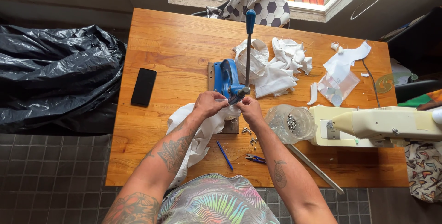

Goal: The person uses pliers to trim threads on a white shirt cuff and then uses a manual press to attach metal snap fasteners. They repeatedly position the cuff under the press, pull the lever to secure the snaps, and inspect the fastened area.

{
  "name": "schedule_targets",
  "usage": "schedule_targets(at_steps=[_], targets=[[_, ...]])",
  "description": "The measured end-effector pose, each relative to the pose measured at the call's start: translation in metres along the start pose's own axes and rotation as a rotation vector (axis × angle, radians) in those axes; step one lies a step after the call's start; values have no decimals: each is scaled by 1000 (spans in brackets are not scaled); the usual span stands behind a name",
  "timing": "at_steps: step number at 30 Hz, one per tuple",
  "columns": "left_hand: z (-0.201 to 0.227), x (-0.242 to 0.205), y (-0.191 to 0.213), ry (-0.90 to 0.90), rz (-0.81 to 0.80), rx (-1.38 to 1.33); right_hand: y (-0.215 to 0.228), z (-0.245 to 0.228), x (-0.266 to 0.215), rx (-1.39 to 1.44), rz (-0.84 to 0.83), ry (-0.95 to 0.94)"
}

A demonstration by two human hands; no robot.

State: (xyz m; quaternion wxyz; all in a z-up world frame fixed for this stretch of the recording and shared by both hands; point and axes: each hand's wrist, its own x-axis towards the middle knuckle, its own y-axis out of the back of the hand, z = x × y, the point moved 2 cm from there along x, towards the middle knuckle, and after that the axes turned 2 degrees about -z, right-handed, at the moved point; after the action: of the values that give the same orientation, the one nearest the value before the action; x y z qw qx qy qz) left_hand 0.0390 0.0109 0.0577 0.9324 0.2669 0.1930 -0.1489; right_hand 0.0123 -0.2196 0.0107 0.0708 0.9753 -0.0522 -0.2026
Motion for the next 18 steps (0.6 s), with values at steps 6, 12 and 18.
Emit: schedule_targets(at_steps=[6,12,18], targets=[[-22,25,-15,11,-33,-61,-4,3,-2,12,17,-1],[-10,2,0,19,-52,-131,-7,-14,-15,68,-14,14],[-25,12,-12,75,-40,-191,-14,-33,-31,35,10,2]])
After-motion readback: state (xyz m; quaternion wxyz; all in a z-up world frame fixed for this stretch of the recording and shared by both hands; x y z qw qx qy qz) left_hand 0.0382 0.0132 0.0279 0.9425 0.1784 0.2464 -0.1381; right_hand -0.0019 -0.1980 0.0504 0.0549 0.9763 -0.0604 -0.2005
